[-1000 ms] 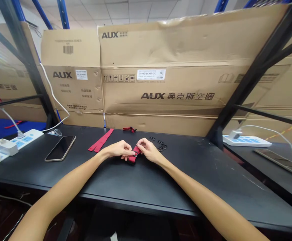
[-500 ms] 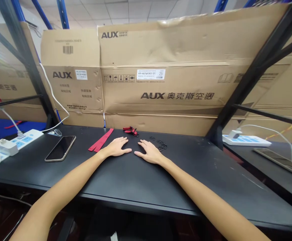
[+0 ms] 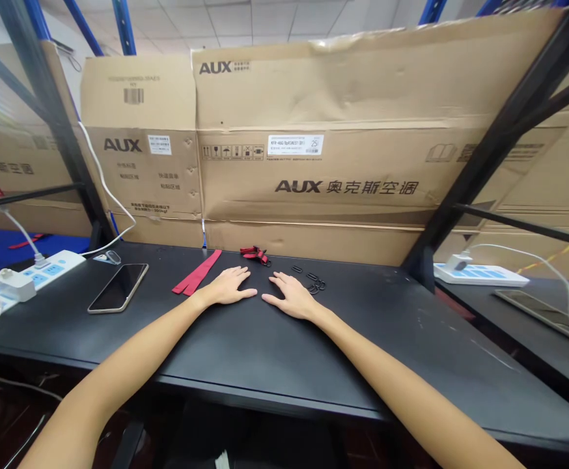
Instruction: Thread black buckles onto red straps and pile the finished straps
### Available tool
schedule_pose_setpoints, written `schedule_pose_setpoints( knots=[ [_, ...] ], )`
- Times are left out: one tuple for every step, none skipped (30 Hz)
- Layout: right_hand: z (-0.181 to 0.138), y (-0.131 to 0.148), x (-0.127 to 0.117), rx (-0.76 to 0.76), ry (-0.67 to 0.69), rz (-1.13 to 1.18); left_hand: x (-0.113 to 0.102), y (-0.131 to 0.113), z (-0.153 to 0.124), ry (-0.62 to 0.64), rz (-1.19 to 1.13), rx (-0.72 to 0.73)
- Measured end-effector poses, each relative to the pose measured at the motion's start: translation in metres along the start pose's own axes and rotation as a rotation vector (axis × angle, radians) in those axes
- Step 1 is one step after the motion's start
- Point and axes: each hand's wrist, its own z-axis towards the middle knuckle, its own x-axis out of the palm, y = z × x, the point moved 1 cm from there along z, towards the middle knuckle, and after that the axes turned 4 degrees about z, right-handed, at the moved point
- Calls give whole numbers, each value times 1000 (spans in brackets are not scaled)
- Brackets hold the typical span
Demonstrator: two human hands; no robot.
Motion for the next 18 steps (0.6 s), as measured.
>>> schedule_pose_setpoints(
  knots=[
    [0,0,0,-1,-2,1,0,0,0,7,4,0],
    [0,0,0,-1,-2,2,0,0,0,11,7,0],
    [0,1,0,-1,-2,1,0,0,0,11,8,0],
    [-1,1,0,1,0,-1,0,0,0,9,7,-1],
    [-1,1,-1,4,3,-4,0,0,0,5,6,-2],
    [-1,1,-1,6,4,-8,0,0,0,2,5,-2],
    [-1,1,-1,7,5,-11,0,1,0,0,7,-1],
    [-1,1,-1,7,6,-14,0,0,0,0,10,2],
    [-1,1,-1,5,5,-16,-1,0,0,0,14,3],
    [-1,1,-1,1,4,-17,-1,-1,0,-3,19,-1],
    [-1,1,-1,-4,3,-17,-1,-2,0,-9,27,-14],
    [-1,1,-1,-7,1,-17,-2,-3,-1,-18,39,-40],
    [-1,1,-1,-10,-1,-17,-2,-5,-2,-28,59,-81],
    [-1,1,-1,-10,-1,-17,-2,-7,-3,-39,84,-139],
    [-1,2,-1,-8,-1,-18,-2,-9,-4,-48,113,-210],
    [-1,2,0,-2,-1,-19,-2,-12,-6,-54,143,-288],
    [-2,3,1,6,0,-21,-2,-14,-8,-58,170,-364],
    [-3,4,1,14,-1,-23,-3,-17,-10,-59,192,-431]
  ],
)
